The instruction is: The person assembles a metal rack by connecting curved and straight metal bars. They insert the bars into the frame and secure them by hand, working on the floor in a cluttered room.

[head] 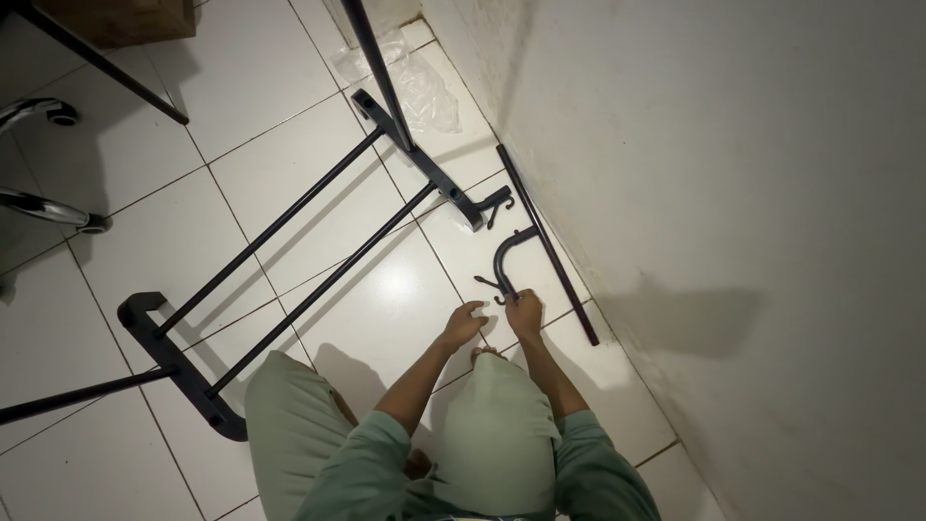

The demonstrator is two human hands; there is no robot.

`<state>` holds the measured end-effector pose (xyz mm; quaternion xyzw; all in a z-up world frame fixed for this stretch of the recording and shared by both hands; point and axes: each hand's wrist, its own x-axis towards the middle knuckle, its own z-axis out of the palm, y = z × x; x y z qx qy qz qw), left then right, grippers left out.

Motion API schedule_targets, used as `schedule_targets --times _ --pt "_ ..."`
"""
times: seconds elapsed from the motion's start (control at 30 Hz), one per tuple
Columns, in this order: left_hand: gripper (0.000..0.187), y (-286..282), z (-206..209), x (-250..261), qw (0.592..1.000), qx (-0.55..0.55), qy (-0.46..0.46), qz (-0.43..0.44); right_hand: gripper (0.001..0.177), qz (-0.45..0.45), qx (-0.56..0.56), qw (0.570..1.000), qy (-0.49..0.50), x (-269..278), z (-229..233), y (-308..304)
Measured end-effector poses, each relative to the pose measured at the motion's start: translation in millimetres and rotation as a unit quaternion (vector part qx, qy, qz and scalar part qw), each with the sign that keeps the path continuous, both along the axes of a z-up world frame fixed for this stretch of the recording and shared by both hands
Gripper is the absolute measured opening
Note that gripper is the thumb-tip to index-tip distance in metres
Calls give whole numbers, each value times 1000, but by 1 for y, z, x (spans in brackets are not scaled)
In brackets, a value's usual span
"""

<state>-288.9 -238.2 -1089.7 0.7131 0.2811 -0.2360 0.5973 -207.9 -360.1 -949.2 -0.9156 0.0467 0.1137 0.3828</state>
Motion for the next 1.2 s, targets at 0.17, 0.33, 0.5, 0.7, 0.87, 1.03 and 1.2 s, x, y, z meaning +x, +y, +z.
schedule_targets --times 0.17,0.33,0.5,0.7,0.87,1.03,1.2 --pt "58 5 3 -3 1000 9 -13 2 32 -22 10 999 -32 2 13 3" --pt "56 15 17 1 1000 -11 -21 18 45 -12 -52 997 -56 2 30 5" --pt "53 49 50 -6 995 -42 -69 59 48 34 -41 993 -110 4 48 7" --pt "52 78 124 -10 980 -106 -73 153 41 97 142 978 -119 37 89 21" --pt "49 79 237 0 962 -149 -92 208 36 127 234 957 -114 46 185 49" --pt "47 78 363 -1 954 -172 -105 221 39 168 292 938 -85 24 294 74" --pt "45 70 493 -6 945 -180 -146 230 33 220 301 928 -23 -5 411 71"
